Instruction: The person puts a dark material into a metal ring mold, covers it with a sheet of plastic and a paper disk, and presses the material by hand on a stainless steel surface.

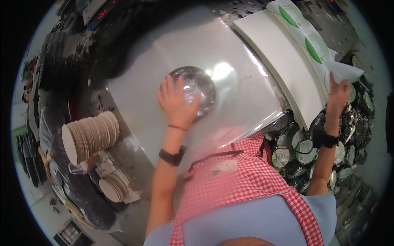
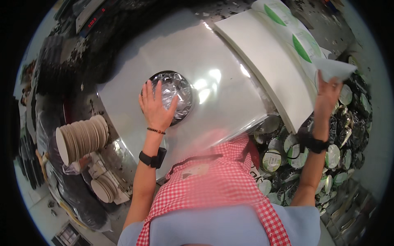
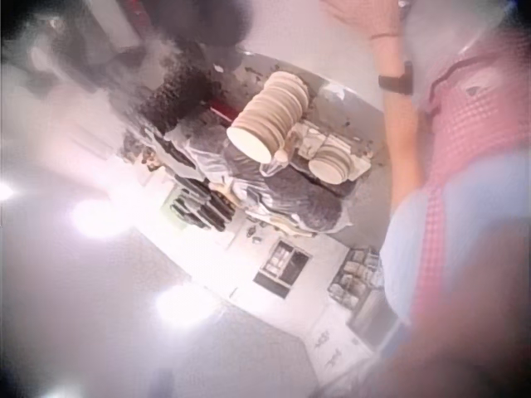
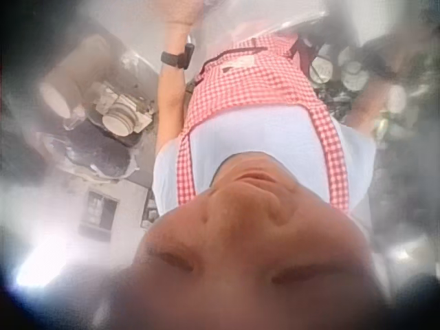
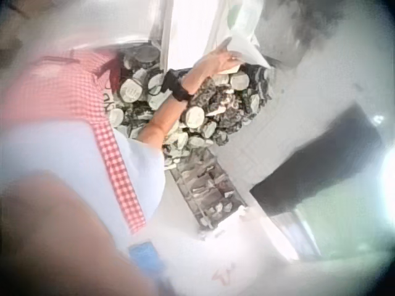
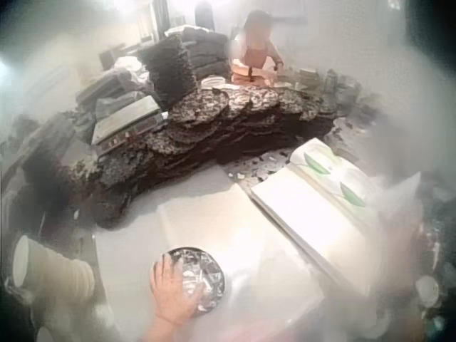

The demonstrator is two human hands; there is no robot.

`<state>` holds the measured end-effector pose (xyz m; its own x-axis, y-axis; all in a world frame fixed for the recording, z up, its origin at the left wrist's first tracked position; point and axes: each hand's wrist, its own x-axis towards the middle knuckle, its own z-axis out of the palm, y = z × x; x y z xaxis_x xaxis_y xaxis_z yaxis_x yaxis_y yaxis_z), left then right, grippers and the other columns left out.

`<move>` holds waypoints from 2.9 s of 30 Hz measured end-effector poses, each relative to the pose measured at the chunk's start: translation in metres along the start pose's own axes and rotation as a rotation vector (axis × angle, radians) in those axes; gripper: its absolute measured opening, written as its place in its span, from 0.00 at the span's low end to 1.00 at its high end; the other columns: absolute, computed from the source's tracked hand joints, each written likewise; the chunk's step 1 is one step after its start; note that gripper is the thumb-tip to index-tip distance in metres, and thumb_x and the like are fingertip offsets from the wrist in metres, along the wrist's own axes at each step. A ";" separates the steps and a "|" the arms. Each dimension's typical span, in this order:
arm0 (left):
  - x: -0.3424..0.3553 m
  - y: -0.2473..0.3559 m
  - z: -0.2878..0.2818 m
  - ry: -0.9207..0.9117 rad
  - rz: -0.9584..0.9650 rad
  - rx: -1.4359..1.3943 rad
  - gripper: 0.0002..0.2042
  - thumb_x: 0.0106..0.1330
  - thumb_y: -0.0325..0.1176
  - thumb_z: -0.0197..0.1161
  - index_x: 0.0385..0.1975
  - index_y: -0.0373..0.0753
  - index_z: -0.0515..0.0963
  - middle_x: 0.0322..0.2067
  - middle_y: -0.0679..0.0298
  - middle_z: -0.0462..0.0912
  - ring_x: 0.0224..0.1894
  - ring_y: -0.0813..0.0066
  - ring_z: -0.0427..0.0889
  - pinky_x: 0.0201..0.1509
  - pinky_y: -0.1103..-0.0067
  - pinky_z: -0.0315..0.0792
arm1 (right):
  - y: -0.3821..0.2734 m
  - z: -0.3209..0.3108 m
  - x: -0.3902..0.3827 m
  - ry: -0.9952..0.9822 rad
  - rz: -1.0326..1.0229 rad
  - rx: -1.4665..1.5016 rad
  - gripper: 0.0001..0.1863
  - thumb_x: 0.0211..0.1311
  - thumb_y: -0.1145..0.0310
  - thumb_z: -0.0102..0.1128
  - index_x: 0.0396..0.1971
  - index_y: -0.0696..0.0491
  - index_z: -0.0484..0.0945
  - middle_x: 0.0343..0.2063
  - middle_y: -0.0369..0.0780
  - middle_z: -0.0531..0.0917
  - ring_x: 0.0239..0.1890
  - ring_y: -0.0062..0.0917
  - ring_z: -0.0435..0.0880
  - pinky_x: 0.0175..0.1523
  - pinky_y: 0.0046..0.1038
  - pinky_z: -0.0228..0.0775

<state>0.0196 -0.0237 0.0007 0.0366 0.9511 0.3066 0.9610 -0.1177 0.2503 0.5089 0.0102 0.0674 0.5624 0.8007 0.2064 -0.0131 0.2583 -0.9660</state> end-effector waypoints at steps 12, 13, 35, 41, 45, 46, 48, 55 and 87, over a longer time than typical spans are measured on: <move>-0.039 -0.028 0.054 -0.108 -0.591 -1.781 0.26 0.72 0.48 0.46 0.66 0.44 0.61 0.66 0.62 0.64 0.67 0.65 0.63 0.70 0.70 0.57 | 0.058 0.242 -0.163 -1.377 -0.939 -0.578 0.27 0.51 0.74 0.59 0.53 0.35 0.78 0.63 0.46 0.68 0.62 0.37 0.71 0.60 0.33 0.70; -0.036 -0.023 0.052 -0.039 -0.715 -2.140 0.26 0.72 0.48 0.44 0.67 0.44 0.60 0.67 0.62 0.63 0.67 0.65 0.62 0.71 0.70 0.55 | 0.058 0.243 -0.161 -1.403 -0.948 -0.594 0.26 0.52 0.73 0.59 0.53 0.36 0.77 0.63 0.45 0.68 0.62 0.37 0.71 0.60 0.34 0.69; -0.027 -0.034 -0.027 -0.217 -0.011 -0.146 0.26 0.63 0.39 0.57 0.61 0.37 0.68 0.67 0.50 0.60 0.69 0.48 0.55 0.69 0.64 0.55 | 0.074 0.310 -0.206 -1.273 -0.744 -0.831 0.32 0.67 0.52 0.44 0.65 0.57 0.62 0.67 0.47 0.62 0.70 0.37 0.58 0.72 0.37 0.48; -0.031 -0.035 -0.018 0.172 -0.553 -1.338 0.23 0.73 0.37 0.43 0.64 0.31 0.62 0.66 0.49 0.60 0.69 0.55 0.57 0.70 0.66 0.54 | 0.067 0.312 -0.212 -1.331 -0.839 -0.847 0.25 0.65 0.52 0.48 0.62 0.39 0.71 0.67 0.40 0.64 0.69 0.32 0.61 0.71 0.38 0.49; -0.029 -0.026 0.010 0.344 -0.573 -1.195 0.26 0.77 0.43 0.37 0.66 0.29 0.57 0.68 0.50 0.57 0.71 0.58 0.54 0.73 0.68 0.49 | 0.057 0.309 -0.233 -1.308 -0.857 -0.680 0.21 0.63 0.54 0.51 0.55 0.37 0.77 0.66 0.40 0.66 0.68 0.35 0.62 0.71 0.38 0.50; -0.031 -0.028 0.016 0.384 -0.565 -1.180 0.25 0.77 0.41 0.38 0.65 0.28 0.59 0.68 0.49 0.57 0.71 0.56 0.53 0.73 0.68 0.48 | 0.062 0.298 -0.241 -1.362 -0.869 -0.616 0.19 0.63 0.55 0.51 0.53 0.39 0.77 0.62 0.42 0.70 0.64 0.35 0.66 0.67 0.38 0.55; -0.032 -0.027 0.022 0.436 -0.494 -0.900 0.25 0.76 0.43 0.39 0.65 0.33 0.62 0.68 0.51 0.57 0.71 0.56 0.52 0.73 0.64 0.45 | 0.065 0.280 -0.243 -1.456 -0.919 -0.477 0.16 0.62 0.57 0.52 0.48 0.43 0.79 0.54 0.46 0.78 0.57 0.36 0.75 0.60 0.39 0.65; -0.015 0.025 -0.010 -0.168 -0.022 -0.093 0.27 0.61 0.57 0.57 0.61 0.60 0.72 0.71 0.57 0.52 0.73 0.50 0.44 0.68 0.43 0.30 | 0.065 0.287 -0.144 -1.189 -0.347 -0.853 0.10 0.65 0.62 0.52 0.35 0.53 0.73 0.16 0.44 0.78 0.20 0.42 0.80 0.23 0.39 0.70; -0.075 0.000 -0.120 -0.556 0.370 -0.997 0.05 0.56 0.31 0.69 0.23 0.42 0.79 0.64 0.56 0.66 0.72 0.54 0.53 0.71 0.61 0.51 | 0.059 0.178 -0.177 -1.240 -0.970 -0.792 0.08 0.48 0.78 0.55 0.30 0.52 0.74 0.26 0.37 0.74 0.35 0.30 0.74 0.41 0.31 0.64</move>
<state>-0.0157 -0.1293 0.0877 0.6146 0.7775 0.1329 0.2409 -0.3455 0.9070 0.2613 -0.0199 0.0017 -0.7842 0.5303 0.3223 0.4941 0.8478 -0.1928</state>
